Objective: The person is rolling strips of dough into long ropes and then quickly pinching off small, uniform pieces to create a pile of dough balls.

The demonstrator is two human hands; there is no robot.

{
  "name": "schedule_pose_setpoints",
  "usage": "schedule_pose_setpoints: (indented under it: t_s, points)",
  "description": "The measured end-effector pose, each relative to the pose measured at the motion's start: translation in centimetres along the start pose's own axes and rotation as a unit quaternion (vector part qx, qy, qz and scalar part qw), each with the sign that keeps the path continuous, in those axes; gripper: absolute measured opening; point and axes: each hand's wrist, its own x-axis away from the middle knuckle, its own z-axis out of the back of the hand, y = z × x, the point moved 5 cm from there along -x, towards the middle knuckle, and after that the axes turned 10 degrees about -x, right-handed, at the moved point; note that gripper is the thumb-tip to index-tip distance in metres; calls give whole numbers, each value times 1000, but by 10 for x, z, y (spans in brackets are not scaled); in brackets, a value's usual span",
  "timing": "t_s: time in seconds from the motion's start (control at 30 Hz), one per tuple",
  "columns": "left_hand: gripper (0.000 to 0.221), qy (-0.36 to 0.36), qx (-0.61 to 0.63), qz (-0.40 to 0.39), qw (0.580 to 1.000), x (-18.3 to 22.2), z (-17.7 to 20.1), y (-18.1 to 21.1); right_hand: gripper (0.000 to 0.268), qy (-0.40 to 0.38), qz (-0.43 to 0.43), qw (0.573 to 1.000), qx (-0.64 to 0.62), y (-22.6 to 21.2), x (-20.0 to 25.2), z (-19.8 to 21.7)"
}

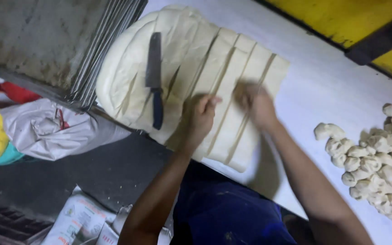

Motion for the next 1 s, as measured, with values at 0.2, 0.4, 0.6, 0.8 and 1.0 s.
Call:
schedule_pose_setpoints:
  t_s: [0.2,0.4,0.6,0.8,1.0]
  points:
    - [26,47,224,11,973,-110,-23,-54,45,31,-1,992,122,91,-145,-36]
    - [60,-92,28,-199,975,-181,-35,8,42,132,-60,981,-132,32,-93,-5]
    - [52,-243,-264,-270,893,-166,-74,28,99,223,-116,923,-290,18,-6,10]
    - [44,-286,-165,-265,906,32,-90,66,117,-95,-89,951,282,5,28,-69]
    - [46,-424,73,-278,859,126,-72,124,36,-46,103,993,-47,-68,107,-104]
